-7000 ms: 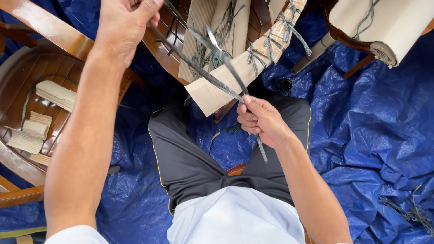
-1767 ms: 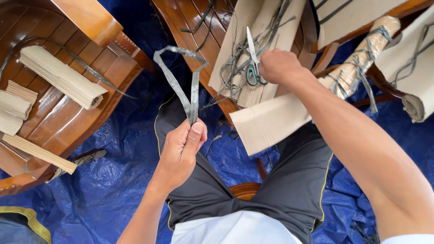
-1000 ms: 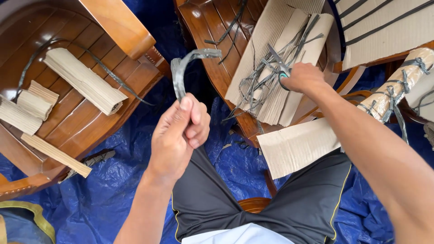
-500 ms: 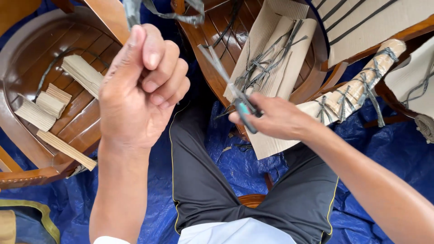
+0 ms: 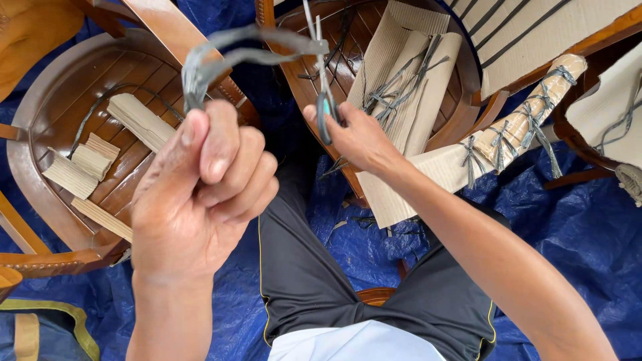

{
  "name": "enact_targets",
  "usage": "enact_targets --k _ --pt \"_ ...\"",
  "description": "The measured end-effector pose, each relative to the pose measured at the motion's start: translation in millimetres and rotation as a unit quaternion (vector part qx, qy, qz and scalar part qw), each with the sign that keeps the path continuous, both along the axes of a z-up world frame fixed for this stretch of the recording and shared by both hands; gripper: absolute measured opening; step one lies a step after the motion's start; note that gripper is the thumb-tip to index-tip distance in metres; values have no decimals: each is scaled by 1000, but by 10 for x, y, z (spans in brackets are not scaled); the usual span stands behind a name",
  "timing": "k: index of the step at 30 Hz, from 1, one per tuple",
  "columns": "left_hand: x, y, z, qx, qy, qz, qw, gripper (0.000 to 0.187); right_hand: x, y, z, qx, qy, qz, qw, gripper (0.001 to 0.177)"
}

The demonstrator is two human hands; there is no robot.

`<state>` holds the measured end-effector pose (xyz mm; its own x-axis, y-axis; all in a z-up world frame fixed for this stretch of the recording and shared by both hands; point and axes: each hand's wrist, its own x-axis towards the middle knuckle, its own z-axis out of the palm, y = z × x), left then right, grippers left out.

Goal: Wrapping wooden chairs with protective cardboard and securing them with plastic ties.

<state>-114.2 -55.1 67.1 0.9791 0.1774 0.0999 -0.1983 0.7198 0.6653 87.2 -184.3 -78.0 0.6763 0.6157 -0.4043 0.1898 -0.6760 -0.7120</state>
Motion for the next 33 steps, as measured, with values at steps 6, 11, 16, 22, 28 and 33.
enact_targets --k 6,11,16,22,28,33 --pt "-242 -16 -225 13 55 0 998 40 368 -175 -132 -13 -38 -55 998 80" --pt "-328 -195 -474 45 127 -82 987 37 484 -338 -146 -50 -156 -38 986 75" --pt "-335 -288 -590 108 176 -92 974 41 507 -437 -221 -50 -234 -15 971 67" --pt "-273 -350 -751 93 206 -101 969 42 542 -462 -295 -61 -275 -17 959 63" --pt "-181 -359 -841 82 217 -110 966 41 719 -434 -563 -97 -216 -48 970 65" --pt "-217 -353 -876 38 198 -89 975 40 1091 -636 -835 -172 -94 -111 974 64"
